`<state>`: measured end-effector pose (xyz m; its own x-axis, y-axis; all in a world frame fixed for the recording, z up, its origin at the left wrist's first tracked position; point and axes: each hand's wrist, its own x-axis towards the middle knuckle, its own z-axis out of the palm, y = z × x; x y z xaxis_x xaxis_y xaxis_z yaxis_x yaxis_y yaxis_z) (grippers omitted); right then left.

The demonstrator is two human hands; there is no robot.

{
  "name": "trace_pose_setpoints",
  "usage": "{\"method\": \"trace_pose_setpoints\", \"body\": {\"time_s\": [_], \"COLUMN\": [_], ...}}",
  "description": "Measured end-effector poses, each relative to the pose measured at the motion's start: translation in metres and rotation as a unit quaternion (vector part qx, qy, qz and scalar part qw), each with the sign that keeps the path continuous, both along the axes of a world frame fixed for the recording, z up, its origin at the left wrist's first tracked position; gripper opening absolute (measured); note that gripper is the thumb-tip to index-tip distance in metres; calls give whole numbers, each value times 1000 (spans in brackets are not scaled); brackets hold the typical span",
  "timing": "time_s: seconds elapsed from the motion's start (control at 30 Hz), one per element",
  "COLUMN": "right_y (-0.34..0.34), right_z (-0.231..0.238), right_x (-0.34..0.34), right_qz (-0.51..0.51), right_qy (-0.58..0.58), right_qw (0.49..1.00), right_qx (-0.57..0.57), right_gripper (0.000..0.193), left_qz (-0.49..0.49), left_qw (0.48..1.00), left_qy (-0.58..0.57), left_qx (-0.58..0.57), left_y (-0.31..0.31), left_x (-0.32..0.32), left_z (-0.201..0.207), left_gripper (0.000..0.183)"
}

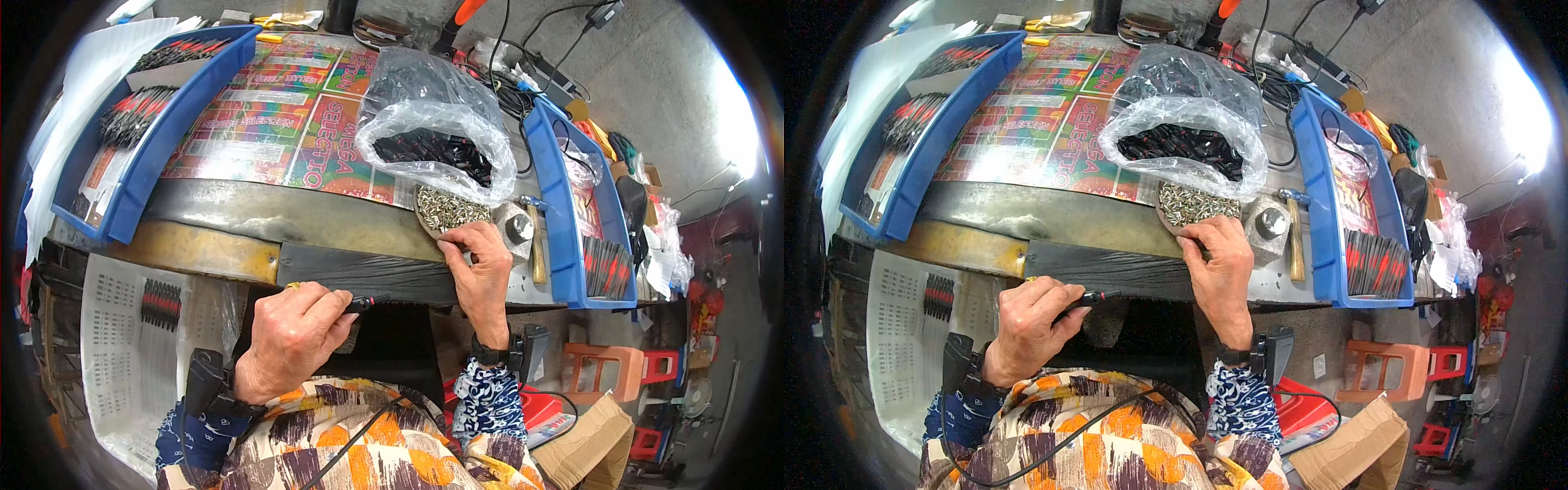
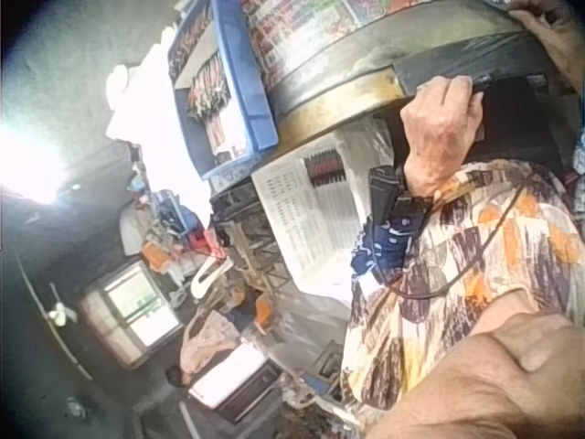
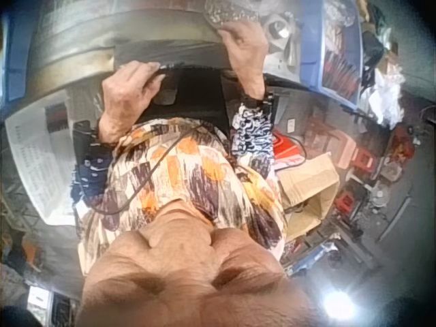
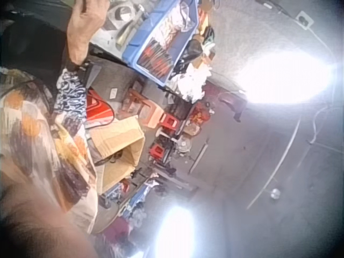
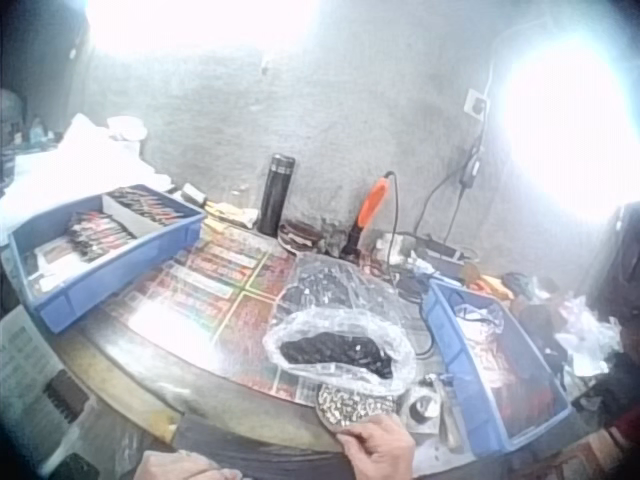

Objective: The person repeatedly picks small black plastic housings and red-tipped components from trays, inserts the components into the housings, and places the assembled units into a blue bin. The person also picks up a black cable and appears to attach it to one of the housings before continuing the assembly cycle.

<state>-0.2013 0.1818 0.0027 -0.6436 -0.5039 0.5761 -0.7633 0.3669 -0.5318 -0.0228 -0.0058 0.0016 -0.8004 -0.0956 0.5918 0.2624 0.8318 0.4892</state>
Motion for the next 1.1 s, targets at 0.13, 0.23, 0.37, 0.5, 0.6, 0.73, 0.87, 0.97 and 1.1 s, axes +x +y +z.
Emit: {"method": "trace_pose_setpoints", "body": {"time_s": [0.13,0.23,0.37,0.5,0.6,0.73,0.87,0.97,1.1], "right_y": [0,-1,-2,-11,-17,-20,-20,-20,-22], "right_z": [6,12,19,20,17,12,9,8,7], "right_x": [8,24,56,72,80,84,87,88,88], "right_qz": [-15,-1,56,141,169,187,179,178,175], "right_qy": [-18,-53,-153,-120,-137,-131,-149,-153,-146], "right_qw": [999,997,984,979,971,969,969,968,970], "right_qx": [-38,-61,-69,-89,-98,-91,-88,-89,-85], "right_gripper": [8,7,9,15,18,16,16,16,16], "left_qz": [-5,-6,-9,-11,-7,-2,4,4,6], "left_qw": [1000,1000,998,996,996,998,998,999,999], "left_qy": [-5,-24,-47,-56,-63,-45,-41,-37,-40], "left_qx": [8,18,46,61,59,52,41,35,28], "left_y": [0,0,2,3,4,4,4,4,4], "left_x": [2,3,6,7,10,11,12,13,14], "left_z": [3,4,5,8,9,9,9,9,10], "left_gripper": [23,22,21,22,22,23,23,23,24]}}
